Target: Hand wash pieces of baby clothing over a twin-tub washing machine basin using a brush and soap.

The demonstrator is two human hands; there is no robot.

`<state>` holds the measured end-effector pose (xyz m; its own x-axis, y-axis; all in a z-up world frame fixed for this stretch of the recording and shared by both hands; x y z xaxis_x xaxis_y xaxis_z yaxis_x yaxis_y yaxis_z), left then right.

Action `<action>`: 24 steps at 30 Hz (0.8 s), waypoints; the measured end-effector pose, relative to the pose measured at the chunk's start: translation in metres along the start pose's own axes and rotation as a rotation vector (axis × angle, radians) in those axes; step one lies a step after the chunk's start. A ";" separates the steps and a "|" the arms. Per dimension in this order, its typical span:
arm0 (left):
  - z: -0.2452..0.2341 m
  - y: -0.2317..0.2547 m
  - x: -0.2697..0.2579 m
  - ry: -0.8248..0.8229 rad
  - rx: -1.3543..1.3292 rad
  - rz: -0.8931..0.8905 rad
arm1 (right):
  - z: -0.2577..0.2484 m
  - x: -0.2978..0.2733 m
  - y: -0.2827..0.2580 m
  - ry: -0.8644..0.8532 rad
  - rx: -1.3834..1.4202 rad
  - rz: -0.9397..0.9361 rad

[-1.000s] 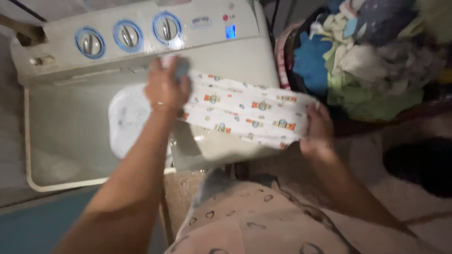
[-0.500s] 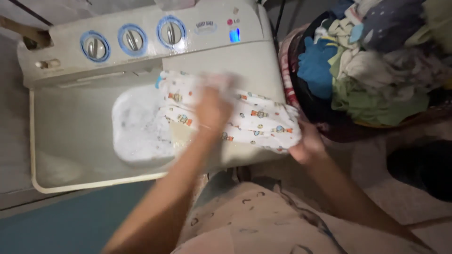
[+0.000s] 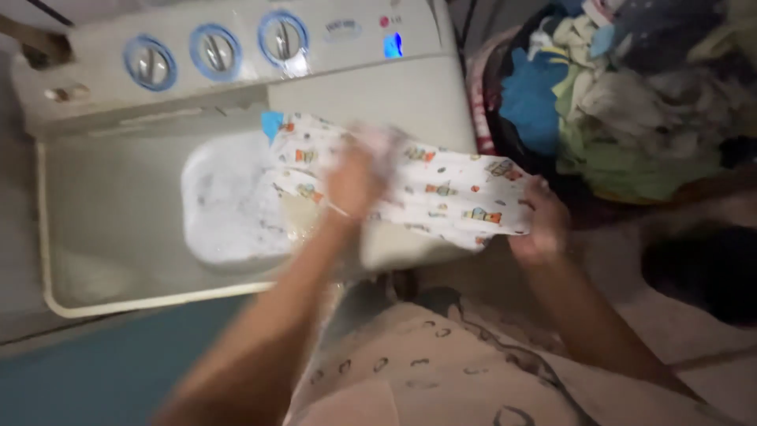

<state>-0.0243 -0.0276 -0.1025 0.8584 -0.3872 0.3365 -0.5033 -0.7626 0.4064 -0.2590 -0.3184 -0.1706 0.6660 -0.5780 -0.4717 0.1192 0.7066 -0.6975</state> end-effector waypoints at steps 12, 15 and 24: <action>-0.031 -0.008 0.004 0.148 0.138 0.076 | 0.023 -0.032 -0.037 -0.075 -0.054 0.081; -0.132 -0.018 0.040 0.079 0.244 -0.200 | 0.090 -0.065 -0.051 -0.126 0.075 0.246; -0.122 -0.026 0.040 0.185 0.369 -0.099 | 0.239 -0.020 -0.098 -0.668 0.094 0.284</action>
<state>0.0112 0.0399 0.0045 0.8519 -0.2288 0.4711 -0.3212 -0.9388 0.1247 -0.1082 -0.2783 0.0365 0.9841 -0.0162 -0.1769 -0.0822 0.8414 -0.5342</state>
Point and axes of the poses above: each hand's wrist, its own x-axis towards the middle knuckle, its own z-axis out of the palm, y = z × x, the point moved 5 cm from there along x, towards the middle knuckle, and after that the axes turned 11 degrees about y, right-handed, at the moved point
